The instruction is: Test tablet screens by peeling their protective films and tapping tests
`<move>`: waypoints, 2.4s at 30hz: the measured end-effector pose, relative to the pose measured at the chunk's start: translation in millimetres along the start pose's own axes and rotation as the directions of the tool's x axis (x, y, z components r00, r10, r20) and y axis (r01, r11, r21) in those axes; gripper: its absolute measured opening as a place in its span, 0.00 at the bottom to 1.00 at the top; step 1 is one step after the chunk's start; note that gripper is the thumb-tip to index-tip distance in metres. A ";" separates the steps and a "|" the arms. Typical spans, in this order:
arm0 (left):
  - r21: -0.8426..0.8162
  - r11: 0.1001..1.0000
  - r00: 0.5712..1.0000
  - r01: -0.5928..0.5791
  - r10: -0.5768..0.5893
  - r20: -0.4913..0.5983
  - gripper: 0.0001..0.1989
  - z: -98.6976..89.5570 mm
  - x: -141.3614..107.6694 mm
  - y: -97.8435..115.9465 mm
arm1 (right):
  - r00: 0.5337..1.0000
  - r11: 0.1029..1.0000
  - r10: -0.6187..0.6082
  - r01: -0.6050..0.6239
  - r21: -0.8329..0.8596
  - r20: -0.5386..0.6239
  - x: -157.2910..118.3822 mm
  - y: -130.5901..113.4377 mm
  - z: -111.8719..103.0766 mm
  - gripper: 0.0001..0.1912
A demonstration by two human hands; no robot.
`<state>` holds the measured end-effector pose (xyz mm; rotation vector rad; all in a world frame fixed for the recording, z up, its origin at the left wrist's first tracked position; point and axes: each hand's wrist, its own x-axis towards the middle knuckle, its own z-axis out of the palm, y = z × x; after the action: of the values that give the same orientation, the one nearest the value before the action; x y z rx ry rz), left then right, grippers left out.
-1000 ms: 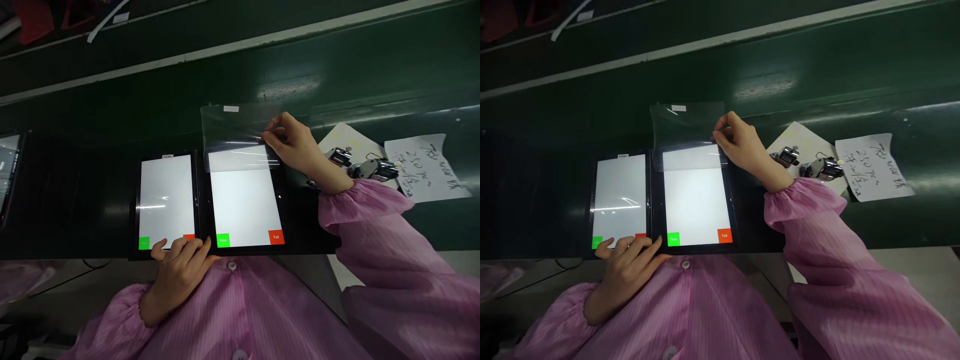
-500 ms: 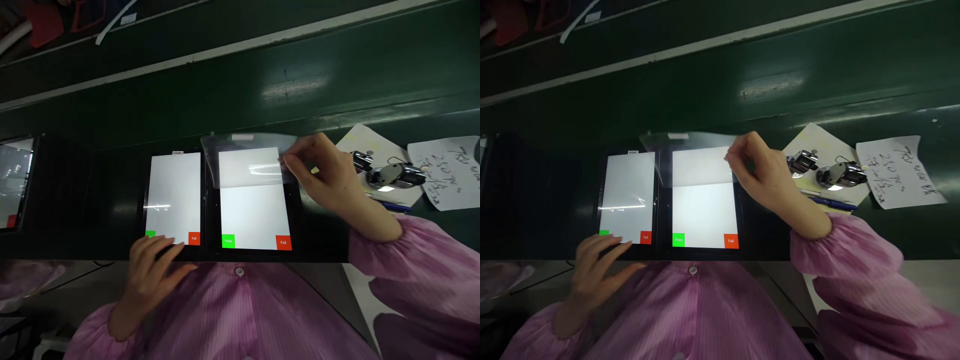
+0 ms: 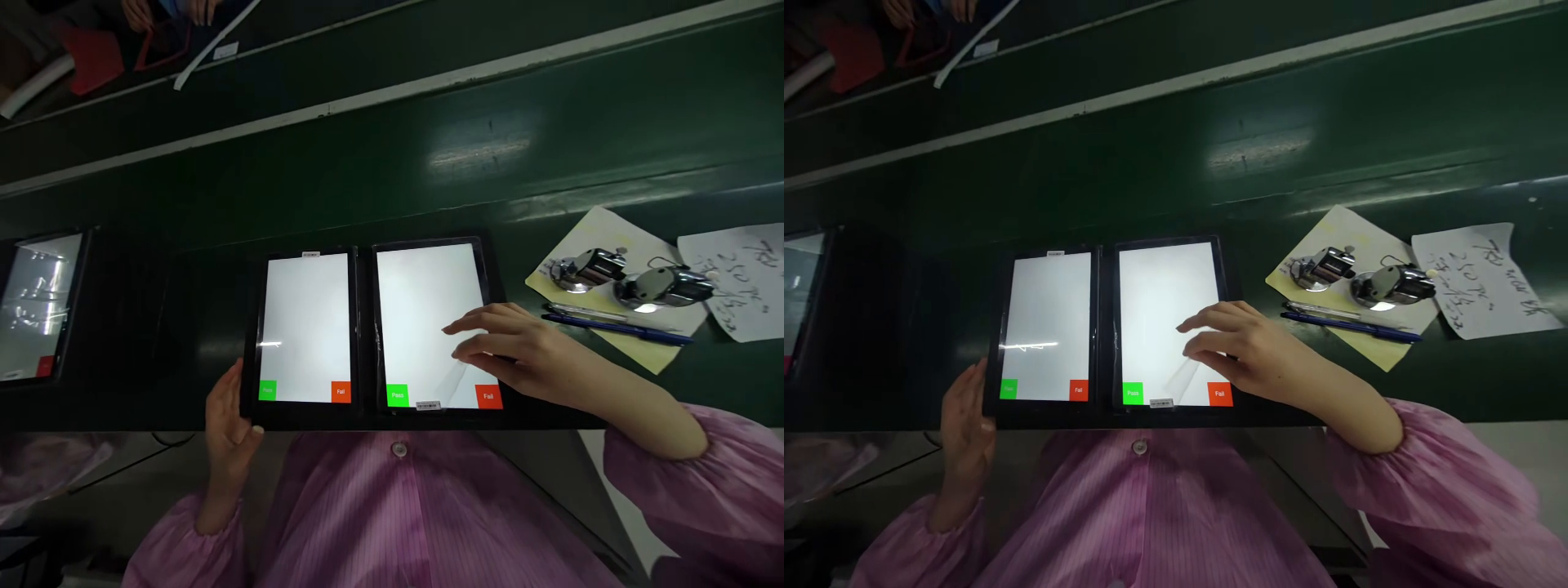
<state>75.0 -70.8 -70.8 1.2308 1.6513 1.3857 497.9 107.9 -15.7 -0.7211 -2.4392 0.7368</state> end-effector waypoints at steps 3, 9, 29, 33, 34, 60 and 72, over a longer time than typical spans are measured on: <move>-0.017 1.000 1.000 -0.012 0.012 0.015 0.40 1.8 -3.2 4.9 | 0.951 0.979 0.201 -0.193 0.057 -0.234 5.3 2.5 6.4 0.05; 0.049 0.997 0.995 -0.061 0.057 0.082 0.38 -1.0 -14.8 4.4 | 0.794 0.827 0.511 -0.349 0.441 -0.330 7.8 -9.4 0.6 0.11; 0.698 0.587 0.909 -0.410 0.197 0.368 0.34 -21.4 6.6 14.8 | 0.984 0.879 0.004 -0.088 -0.468 -0.178 -16.4 -66.2 48.4 0.09; 0.699 0.561 0.890 -0.443 0.186 0.416 0.32 -15.8 17.9 18.2 | 0.983 0.896 0.003 -0.085 -0.436 -0.186 -15.3 -61.2 55.8 0.10; 0.699 0.557 0.888 -0.448 0.185 0.422 0.31 -13.9 18.3 18.9 | 0.982 0.879 0.003 -0.092 -0.469 -0.188 -16.2 -61.2 57.2 0.11; 0.051 0.996 0.996 -0.073 0.070 0.058 0.32 63.0 259.8 0.1 | 0.575 0.710 0.704 -0.560 0.426 -0.417 73.9 86.3 9.5 0.34; 0.132 0.968 0.975 -0.212 0.218 -0.034 0.26 63.0 245.0 1.3 | 0.513 0.674 0.722 -0.672 0.306 -0.464 60.9 116.1 6.6 0.20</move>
<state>46.4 180.5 -62.7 1.4984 1.7022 1.4673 488.4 225.3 -73.7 -1.6783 -1.5075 0.7569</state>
